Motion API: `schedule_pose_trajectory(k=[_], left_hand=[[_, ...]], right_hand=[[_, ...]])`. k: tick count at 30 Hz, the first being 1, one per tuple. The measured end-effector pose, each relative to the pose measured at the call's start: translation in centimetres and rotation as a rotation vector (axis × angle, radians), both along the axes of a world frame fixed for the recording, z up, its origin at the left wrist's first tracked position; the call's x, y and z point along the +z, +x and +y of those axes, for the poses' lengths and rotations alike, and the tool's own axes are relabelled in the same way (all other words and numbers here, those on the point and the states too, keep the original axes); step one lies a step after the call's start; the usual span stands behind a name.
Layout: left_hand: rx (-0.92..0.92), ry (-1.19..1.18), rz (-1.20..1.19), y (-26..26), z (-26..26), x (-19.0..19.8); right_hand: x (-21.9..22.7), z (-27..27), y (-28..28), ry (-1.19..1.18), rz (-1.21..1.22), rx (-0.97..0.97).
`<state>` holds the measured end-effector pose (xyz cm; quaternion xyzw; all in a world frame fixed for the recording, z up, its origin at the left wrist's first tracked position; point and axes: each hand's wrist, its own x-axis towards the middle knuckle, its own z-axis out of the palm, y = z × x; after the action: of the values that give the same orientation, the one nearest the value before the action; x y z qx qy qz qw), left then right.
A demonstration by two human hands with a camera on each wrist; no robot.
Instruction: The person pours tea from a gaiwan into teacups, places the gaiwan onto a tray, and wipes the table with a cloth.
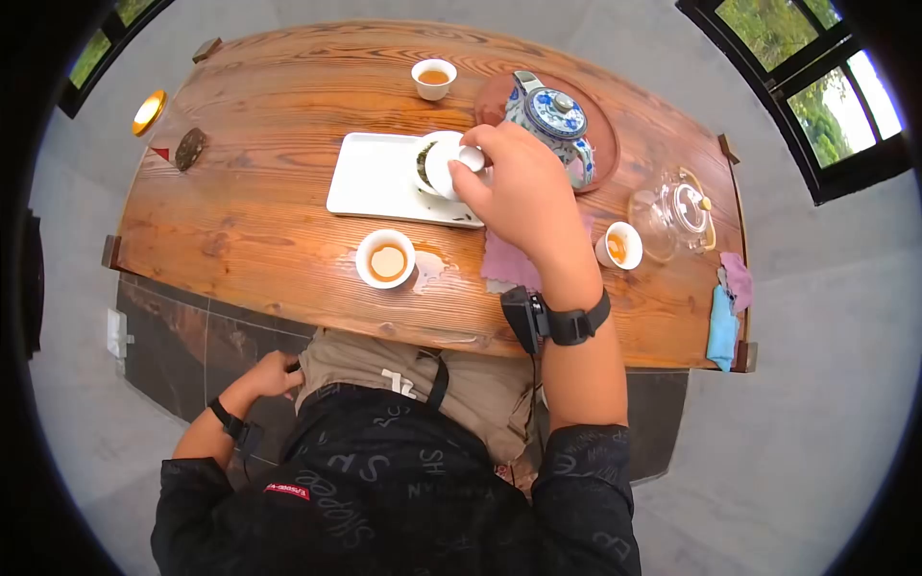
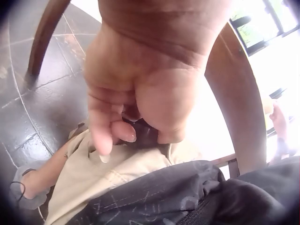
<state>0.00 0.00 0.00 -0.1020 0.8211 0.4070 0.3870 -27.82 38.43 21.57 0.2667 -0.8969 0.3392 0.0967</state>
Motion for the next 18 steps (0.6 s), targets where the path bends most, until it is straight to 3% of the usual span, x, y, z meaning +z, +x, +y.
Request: schedule_pose_trajectory(k=[6,8,11,15,18], left_hand=[[0.169,-0.078,0.082,1.6,0.9,-1.5],[0.228,-0.200,0.335,1.6,1.8,-1.3],[0.138,-0.270,0.439,2.6,1.2,-4.2],[0.090,-0.166,0.270,1.4,0.7,-1.5],[-0.062,-0.065,0.125,0.3,-1.2,-0.4]], right_hand=[[-0.8,-1.8,-1.9,0.157,0.182,0.056],[-1.0,-2.1,-2.2,0.186,0.138,0.034],[-1.4,-2.4,-2.1,0.155,0.144,0.029],[-1.6,-2.4,-2.2,0.142,0.103,0.028],[-2.0,-2.2,-2.3,0.127,0.112,0.049]])
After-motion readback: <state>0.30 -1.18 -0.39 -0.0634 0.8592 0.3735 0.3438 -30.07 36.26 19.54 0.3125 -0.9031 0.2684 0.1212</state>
